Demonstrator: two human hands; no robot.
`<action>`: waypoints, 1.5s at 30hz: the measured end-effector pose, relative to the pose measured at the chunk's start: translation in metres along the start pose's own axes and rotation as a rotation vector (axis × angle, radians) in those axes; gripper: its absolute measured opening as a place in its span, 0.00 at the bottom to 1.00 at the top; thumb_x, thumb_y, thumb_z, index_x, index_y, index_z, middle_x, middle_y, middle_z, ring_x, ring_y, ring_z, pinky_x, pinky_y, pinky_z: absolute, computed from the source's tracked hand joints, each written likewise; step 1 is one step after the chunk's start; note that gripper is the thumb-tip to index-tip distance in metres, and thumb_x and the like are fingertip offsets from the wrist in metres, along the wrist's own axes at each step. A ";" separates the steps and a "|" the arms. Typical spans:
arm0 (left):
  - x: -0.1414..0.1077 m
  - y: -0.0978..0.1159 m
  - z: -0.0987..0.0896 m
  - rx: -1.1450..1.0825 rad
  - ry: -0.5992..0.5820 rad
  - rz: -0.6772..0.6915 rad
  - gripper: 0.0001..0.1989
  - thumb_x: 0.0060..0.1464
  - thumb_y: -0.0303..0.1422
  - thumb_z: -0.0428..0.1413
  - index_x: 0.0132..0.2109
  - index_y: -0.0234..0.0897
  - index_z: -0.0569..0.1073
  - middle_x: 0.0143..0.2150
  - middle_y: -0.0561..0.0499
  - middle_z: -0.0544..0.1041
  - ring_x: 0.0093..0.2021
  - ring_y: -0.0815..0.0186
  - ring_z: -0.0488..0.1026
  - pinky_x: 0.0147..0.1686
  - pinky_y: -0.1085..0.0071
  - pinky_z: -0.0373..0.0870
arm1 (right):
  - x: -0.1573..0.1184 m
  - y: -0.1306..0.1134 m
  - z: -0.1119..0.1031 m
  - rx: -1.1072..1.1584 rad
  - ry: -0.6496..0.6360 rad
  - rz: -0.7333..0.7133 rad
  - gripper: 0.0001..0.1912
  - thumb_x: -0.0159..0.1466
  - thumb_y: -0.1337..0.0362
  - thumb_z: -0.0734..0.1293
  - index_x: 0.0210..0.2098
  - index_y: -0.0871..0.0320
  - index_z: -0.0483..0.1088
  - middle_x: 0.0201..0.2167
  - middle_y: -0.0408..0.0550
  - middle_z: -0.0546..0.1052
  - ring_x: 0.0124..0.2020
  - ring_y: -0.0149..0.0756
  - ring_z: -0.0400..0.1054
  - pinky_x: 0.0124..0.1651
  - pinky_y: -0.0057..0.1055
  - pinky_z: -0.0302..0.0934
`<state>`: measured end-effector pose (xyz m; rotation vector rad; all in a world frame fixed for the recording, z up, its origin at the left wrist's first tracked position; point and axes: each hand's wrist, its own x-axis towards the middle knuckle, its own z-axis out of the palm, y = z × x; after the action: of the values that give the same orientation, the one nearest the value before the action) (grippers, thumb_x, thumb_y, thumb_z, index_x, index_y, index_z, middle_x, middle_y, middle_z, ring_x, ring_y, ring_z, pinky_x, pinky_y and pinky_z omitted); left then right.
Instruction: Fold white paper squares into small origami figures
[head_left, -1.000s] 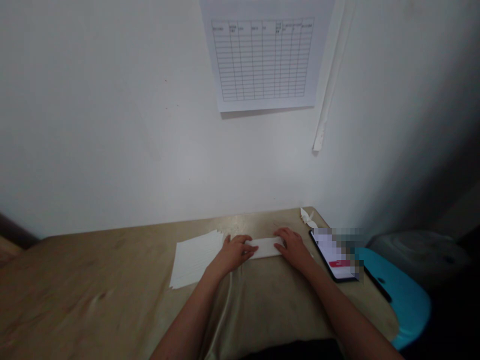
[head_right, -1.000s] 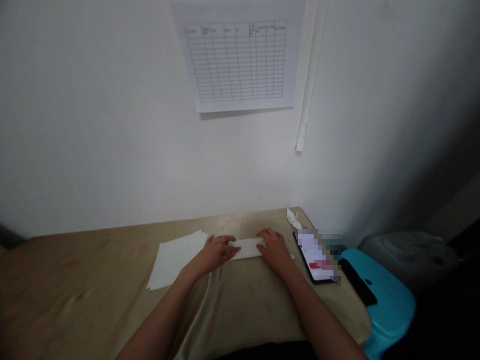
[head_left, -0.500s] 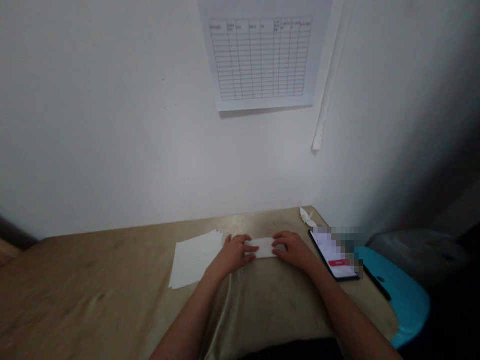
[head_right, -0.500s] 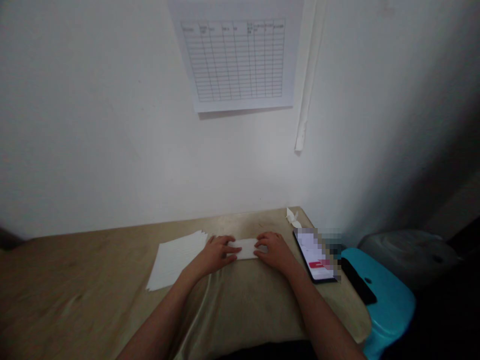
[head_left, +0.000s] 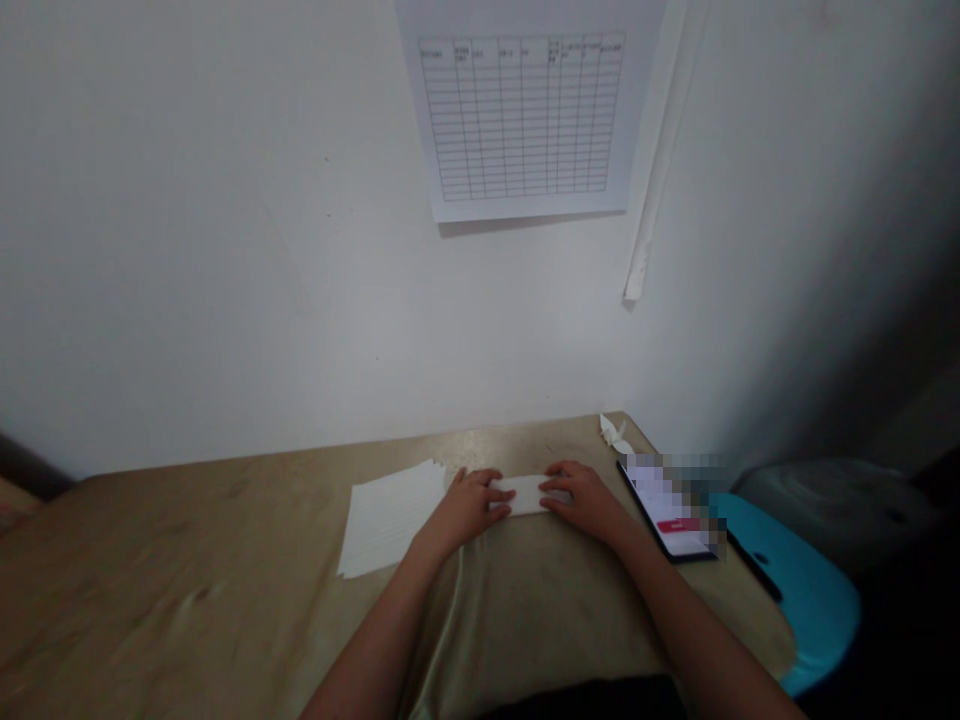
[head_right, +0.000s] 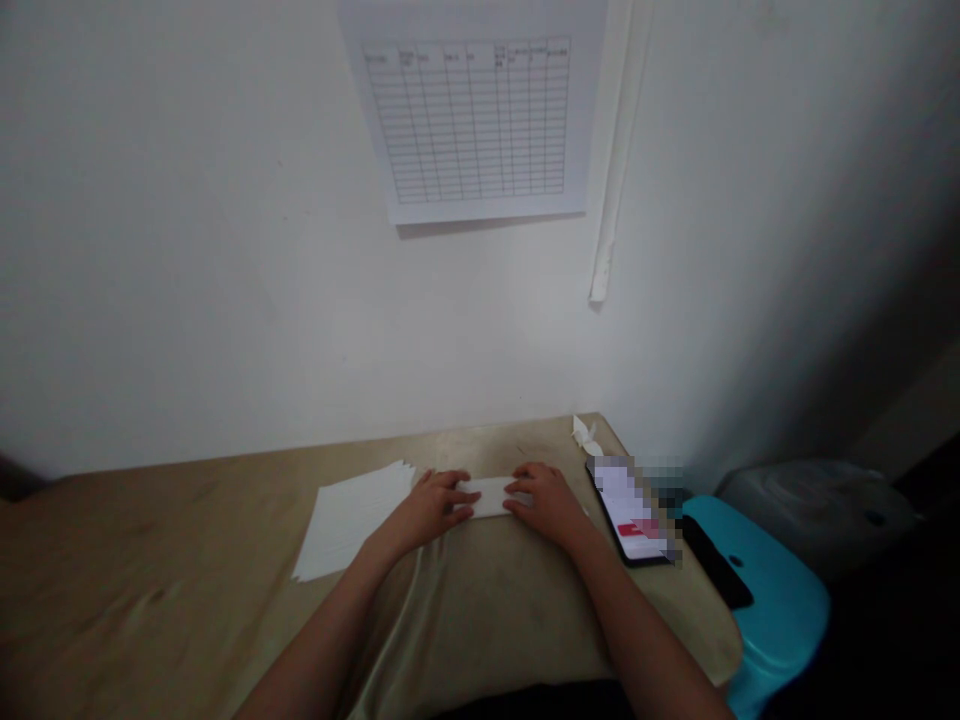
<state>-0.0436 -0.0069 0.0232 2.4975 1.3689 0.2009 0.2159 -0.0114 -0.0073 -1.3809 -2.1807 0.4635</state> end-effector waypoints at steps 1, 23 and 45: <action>0.000 0.000 0.000 0.000 0.000 -0.001 0.17 0.63 0.43 0.53 0.56 0.51 0.76 0.64 0.46 0.69 0.64 0.55 0.65 0.67 0.49 0.48 | 0.000 0.000 0.000 -0.002 0.001 -0.001 0.13 0.62 0.57 0.69 0.45 0.50 0.79 0.55 0.49 0.74 0.56 0.43 0.66 0.63 0.42 0.55; 0.000 -0.001 0.004 0.014 0.030 -0.006 0.16 0.62 0.42 0.53 0.55 0.51 0.77 0.61 0.48 0.71 0.61 0.57 0.67 0.65 0.54 0.53 | 0.001 0.001 0.005 -0.063 0.011 -0.033 0.13 0.64 0.57 0.68 0.47 0.49 0.78 0.54 0.50 0.73 0.56 0.44 0.65 0.62 0.43 0.56; 0.008 0.031 0.015 0.070 0.207 -0.234 0.19 0.47 0.49 0.65 0.44 0.45 0.82 0.52 0.48 0.76 0.54 0.53 0.70 0.54 0.58 0.66 | 0.003 -0.010 0.006 -0.077 0.006 0.058 0.15 0.58 0.55 0.73 0.43 0.52 0.76 0.52 0.49 0.71 0.56 0.43 0.64 0.61 0.42 0.54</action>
<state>-0.0105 -0.0192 0.0181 2.3993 1.7641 0.3750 0.2041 -0.0131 -0.0066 -1.4884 -2.1787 0.3999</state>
